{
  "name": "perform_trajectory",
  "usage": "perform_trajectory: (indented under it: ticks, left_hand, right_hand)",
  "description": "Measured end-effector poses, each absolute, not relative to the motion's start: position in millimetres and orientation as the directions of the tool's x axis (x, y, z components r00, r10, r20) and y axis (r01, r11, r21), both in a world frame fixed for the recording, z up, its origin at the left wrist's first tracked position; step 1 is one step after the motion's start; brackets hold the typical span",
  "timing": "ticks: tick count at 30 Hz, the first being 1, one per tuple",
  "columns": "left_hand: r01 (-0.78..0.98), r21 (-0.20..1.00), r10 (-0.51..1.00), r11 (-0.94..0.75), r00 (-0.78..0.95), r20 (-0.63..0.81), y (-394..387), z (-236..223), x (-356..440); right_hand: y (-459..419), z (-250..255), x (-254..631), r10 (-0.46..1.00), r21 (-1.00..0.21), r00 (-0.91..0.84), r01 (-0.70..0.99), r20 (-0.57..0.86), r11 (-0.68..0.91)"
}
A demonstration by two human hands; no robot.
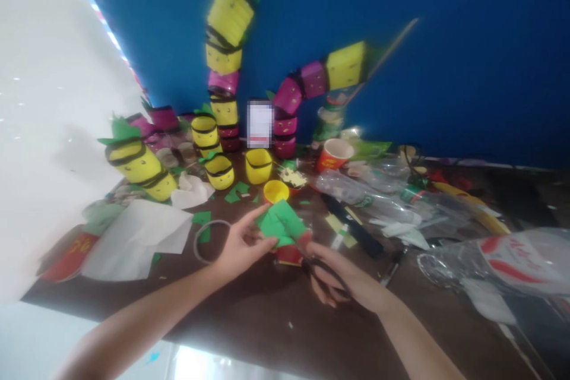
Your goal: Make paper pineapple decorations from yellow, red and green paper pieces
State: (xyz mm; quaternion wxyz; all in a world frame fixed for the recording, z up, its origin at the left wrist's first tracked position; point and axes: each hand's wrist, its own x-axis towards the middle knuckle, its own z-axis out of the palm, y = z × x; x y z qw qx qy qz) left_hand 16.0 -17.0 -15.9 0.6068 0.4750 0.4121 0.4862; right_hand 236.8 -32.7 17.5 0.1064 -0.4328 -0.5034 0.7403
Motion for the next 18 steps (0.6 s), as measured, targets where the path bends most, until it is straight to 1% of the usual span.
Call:
perform_trajectory:
  ticks: [5,10,13,18]
  left_hand:
    - [-0.170,0.982,0.981,0.077,0.188,-0.045,-21,-12,19]
    - [-0.140,0.990,0.985,-0.018,0.170,0.042,-23,-7,21]
    - [-0.167,0.986,0.981,-0.021,0.186,0.053,-23,-6,20]
    - [-0.254,0.966,0.974,0.036,0.224,0.023,-22,-4,19]
  right_hand:
    - [-34,18,235,0.590,-0.844,-0.613,0.287,-0.526,-0.453]
    - [-37,10,233,0.636,-0.864,-0.597,0.230,-0.489,-0.448]
    - [-38,4,233,0.648,-0.877,-0.605,0.208,-0.463,-0.433]
    - [-36,4,234,0.646,-0.883,-0.613,0.220,-0.455,-0.414]
